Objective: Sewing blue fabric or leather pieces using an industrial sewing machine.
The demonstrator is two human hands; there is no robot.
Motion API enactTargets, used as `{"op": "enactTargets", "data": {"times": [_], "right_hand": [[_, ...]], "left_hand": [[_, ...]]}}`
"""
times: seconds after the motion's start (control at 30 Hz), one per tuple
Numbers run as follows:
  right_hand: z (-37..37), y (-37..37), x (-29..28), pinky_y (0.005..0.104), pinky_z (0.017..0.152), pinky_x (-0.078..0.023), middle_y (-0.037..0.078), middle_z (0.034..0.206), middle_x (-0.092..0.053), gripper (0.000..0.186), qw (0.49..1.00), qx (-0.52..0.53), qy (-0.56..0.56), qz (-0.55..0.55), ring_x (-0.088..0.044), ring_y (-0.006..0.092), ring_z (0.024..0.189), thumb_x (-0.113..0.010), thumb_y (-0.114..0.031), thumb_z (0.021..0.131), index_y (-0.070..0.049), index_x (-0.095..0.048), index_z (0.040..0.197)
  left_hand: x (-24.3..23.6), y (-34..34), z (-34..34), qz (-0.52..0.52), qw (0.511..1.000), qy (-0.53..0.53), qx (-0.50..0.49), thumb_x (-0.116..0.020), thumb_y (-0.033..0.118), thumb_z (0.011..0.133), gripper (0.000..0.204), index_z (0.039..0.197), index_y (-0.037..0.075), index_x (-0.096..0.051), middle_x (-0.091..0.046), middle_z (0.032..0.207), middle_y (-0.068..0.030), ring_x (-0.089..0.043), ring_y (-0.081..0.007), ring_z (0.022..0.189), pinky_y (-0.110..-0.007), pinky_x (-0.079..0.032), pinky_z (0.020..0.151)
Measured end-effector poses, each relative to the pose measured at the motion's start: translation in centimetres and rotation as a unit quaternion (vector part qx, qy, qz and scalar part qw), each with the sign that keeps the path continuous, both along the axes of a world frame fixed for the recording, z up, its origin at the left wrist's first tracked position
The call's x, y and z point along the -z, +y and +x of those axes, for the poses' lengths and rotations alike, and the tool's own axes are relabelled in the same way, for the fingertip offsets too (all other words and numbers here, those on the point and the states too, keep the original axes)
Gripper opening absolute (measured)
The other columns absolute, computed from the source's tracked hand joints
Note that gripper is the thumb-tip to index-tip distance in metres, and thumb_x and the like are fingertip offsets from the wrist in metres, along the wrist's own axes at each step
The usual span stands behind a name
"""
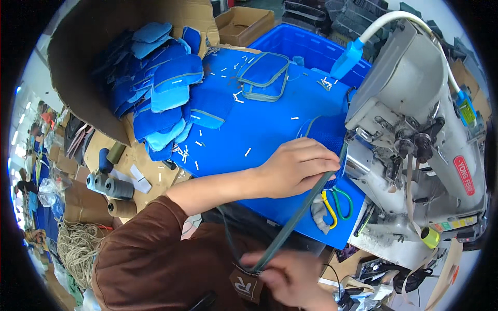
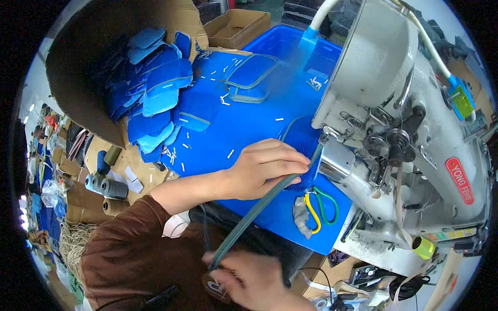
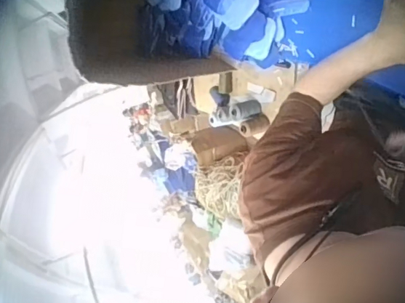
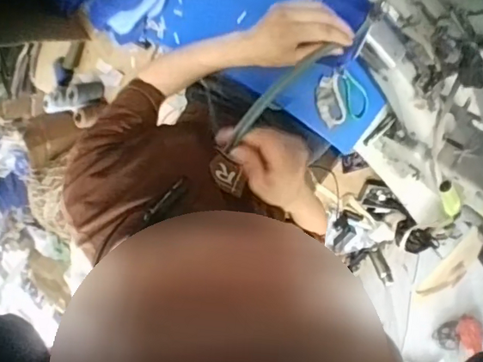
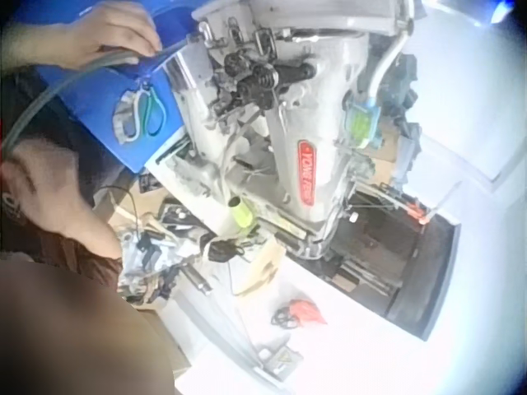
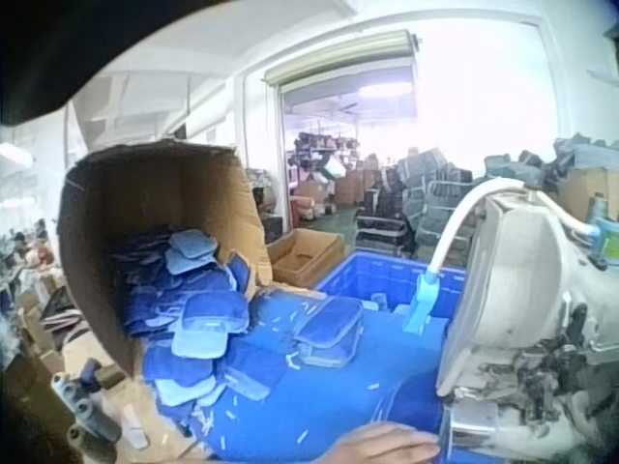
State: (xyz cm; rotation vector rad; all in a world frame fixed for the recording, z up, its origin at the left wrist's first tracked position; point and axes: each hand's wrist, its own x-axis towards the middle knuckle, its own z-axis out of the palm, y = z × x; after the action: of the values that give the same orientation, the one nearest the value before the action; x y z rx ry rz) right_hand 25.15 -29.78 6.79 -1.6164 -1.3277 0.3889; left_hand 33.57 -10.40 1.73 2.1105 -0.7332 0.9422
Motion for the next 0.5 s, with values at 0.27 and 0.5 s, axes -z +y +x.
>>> {"op": "enactTargets", "data": {"times": [0.27, 0.5], "right_hand": [[8.5, 2.1, 5.5, 0.0207, 0.049, -0.042, 0.0, 0.069, -0.059, 0.012, 0.876, 0.409, 0.22, 0.132, -0.051, 0.0035, 0.055, -0.061, -0.008, 0.1, 0.0, -0.058, 0.093], [8.7, 2.3, 7.0, 0.0187, 0.053, -0.04, -0.002, 0.068, -0.059, 0.01, 0.882, 0.42, 0.135, 0.163, -0.053, 0.0017, 0.06, -0.061, -0.002, 0.098, 0.001, -0.061, 0.089]], "left_hand": [[-0.3, -0.5, -1.3, 0.016, 1.0, -0.013, -0.012, -0.073, 0.009, 0.078, 0.028, 0.105, 0.008, -0.067, -0.069, 0.11, -0.0073, -0.066, -0.0264, 0.099, -0.037, -0.054, 0.082], [-0.5, -0.8, -1.7, 0.167, 0.977, -0.126, -0.039, -0.07, 0.012, 0.081, 0.026, 0.103, -0.001, -0.067, -0.068, 0.11, -0.0144, -0.068, -0.0275, 0.096, -0.037, -0.057, 0.079]]}}
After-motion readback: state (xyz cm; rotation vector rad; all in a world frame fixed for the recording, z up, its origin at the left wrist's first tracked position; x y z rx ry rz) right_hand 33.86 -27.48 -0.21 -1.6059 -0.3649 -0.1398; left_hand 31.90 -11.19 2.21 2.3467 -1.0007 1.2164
